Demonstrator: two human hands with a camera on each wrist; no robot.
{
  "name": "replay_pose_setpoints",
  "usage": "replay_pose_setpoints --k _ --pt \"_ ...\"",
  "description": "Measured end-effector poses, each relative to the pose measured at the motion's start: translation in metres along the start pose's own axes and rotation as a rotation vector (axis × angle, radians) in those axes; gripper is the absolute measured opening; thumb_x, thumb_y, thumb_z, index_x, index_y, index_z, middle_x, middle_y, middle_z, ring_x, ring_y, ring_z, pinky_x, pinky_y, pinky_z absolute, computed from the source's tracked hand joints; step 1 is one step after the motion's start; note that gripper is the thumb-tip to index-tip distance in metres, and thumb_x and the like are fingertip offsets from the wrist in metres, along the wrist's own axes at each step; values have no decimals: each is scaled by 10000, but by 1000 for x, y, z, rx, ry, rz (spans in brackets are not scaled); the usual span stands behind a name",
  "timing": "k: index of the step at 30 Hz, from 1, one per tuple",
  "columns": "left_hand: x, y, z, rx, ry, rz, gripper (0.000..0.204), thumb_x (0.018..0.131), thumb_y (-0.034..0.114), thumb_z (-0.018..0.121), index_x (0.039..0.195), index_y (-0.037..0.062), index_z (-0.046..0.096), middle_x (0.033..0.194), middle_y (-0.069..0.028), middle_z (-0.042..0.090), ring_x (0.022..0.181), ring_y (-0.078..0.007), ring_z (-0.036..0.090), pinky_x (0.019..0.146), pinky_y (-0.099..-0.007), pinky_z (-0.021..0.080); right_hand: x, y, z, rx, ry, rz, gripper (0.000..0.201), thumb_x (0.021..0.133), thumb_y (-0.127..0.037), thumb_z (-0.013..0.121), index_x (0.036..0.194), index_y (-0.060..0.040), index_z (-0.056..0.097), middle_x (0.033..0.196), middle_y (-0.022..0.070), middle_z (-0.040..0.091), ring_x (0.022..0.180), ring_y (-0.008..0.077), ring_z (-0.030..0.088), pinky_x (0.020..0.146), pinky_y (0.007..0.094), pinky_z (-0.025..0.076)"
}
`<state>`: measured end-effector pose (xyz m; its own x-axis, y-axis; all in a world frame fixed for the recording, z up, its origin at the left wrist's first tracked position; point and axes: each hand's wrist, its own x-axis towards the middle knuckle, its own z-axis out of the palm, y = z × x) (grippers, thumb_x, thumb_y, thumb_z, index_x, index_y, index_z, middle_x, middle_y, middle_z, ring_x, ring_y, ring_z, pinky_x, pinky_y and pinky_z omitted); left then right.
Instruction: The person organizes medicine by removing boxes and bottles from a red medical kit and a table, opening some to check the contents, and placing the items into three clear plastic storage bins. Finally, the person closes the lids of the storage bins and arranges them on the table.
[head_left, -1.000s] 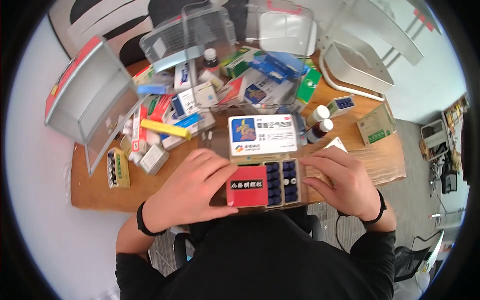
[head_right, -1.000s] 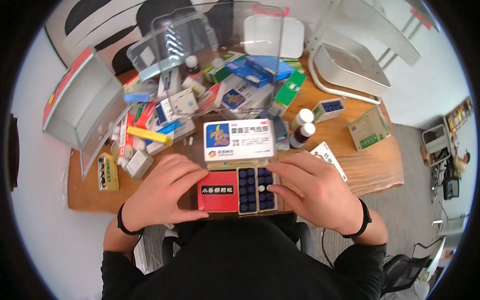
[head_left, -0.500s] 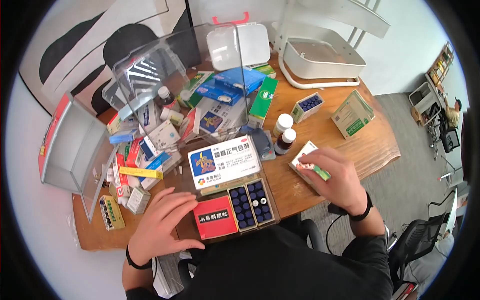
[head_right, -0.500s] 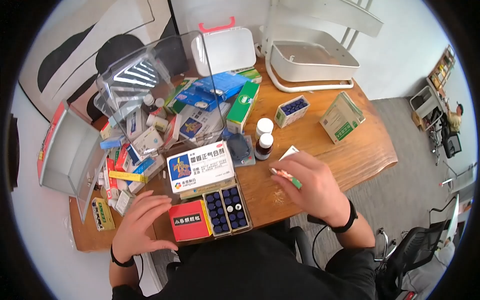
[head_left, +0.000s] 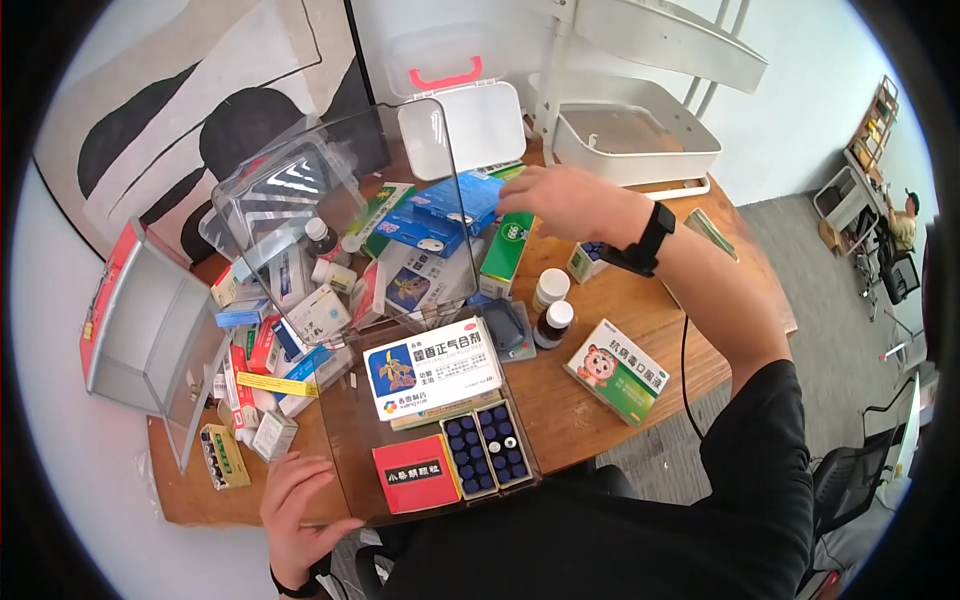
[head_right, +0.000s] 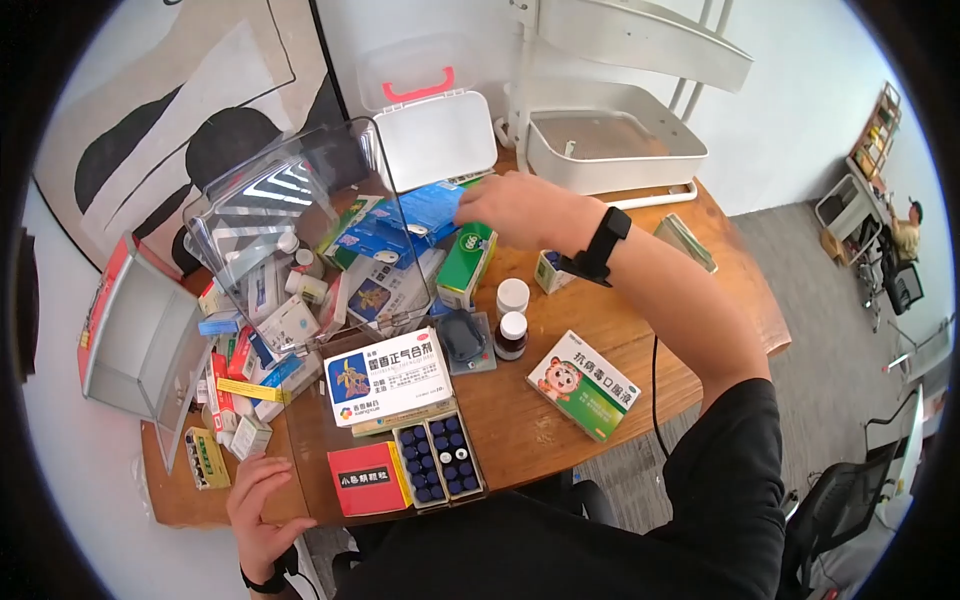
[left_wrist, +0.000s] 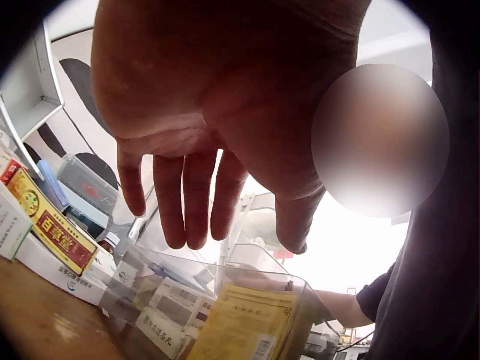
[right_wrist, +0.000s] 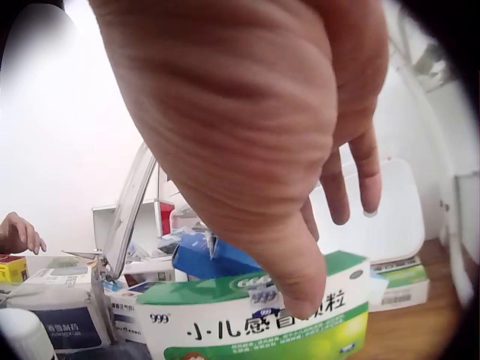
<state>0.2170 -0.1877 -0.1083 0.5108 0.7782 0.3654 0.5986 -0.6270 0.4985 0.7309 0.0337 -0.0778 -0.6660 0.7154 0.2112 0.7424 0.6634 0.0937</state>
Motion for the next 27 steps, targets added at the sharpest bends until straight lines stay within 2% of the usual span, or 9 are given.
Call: replay_pose_setpoints --k 2,3,12,15,16,19,23,25,27 --pt "-3 -1 -1 1 -1 -33 671 730 443 993 1179 5 753 1231 -147 755 1169 -363 713 1128 -580 487 3 -2 10 69 -163 61 518 816 -82 894 1301 -104 712 1269 84 744 1256 340 675 1057 462 571" --pt "-1 -4 0 1 2 -29 668 728 435 994 1178 6 754 1225 -146 756 1167 -363 714 1126 -580 490 2 -2 13 82 -170 60 518 816 -82 894 1301 -104 712 1269 84 744 1256 340 675 1057 462 571" --pt "17 -8 -1 38 -22 48 613 737 380 994 1172 18 757 1221 -140 767 1158 -351 728 1110 -582 516 -19 16 -12 -15 74 88 518 786 -130 903 1269 -93 718 1231 104 732 1165 370 695 968 468 586" --pt "21 -5 -4 22 6 94 581 747 359 990 1160 21 761 1222 -132 771 1169 -344 733 1104 -581 522 -29 -4 -56 -53 118 70 464 828 -89 862 1264 -72 701 1223 108 722 1079 393 703 901 483 576" --pt "21 -4 -6 15 17 124 565 751 349 988 1154 23 763 1222 -127 772 1175 -341 735 1102 -579 525 -32 -22 -79 -57 90 108 429 852 -86 842 1257 -70 703 1234 106 730 1127 380 703 939 475 579" --pt "24 0 -16 69 47 151 549 744 337 992 1139 28 766 1211 -125 775 1174 -339 740 1078 -570 534 -55 -39 -111 -76 188 83 489 815 -42 847 1279 -49 693 1308 139 709 1121 407 694 943 474 577" --pt "38 7 -36 139 129 254 512 734 277 997 1116 29 765 1178 -132 775 1133 -346 752 1001 -546 560 -61 -94 -141 -115 257 61 547 762 30 843 1288 -38 707 1324 160 701 1146 395 703 958 452 597" --pt "46 11 -44 115 173 345 491 728 237 995 1105 26 762 1146 -139 773 1082 -345 762 926 -511 576 -43 -130 -143 -46 238 -94 588 707 77 840 1274 -26 720 1290 169 699 1170 388 710 937 451 622" --pt "48 12 -45 105 196 363 486 729 232 994 1103 24 762 1141 -140 773 1072 -347 763 915 -502 577 -11 -163 -135 88 216 -282 437 784 6 813 1211 10 723 1297 211 691 1223 436 704 909 469 664"
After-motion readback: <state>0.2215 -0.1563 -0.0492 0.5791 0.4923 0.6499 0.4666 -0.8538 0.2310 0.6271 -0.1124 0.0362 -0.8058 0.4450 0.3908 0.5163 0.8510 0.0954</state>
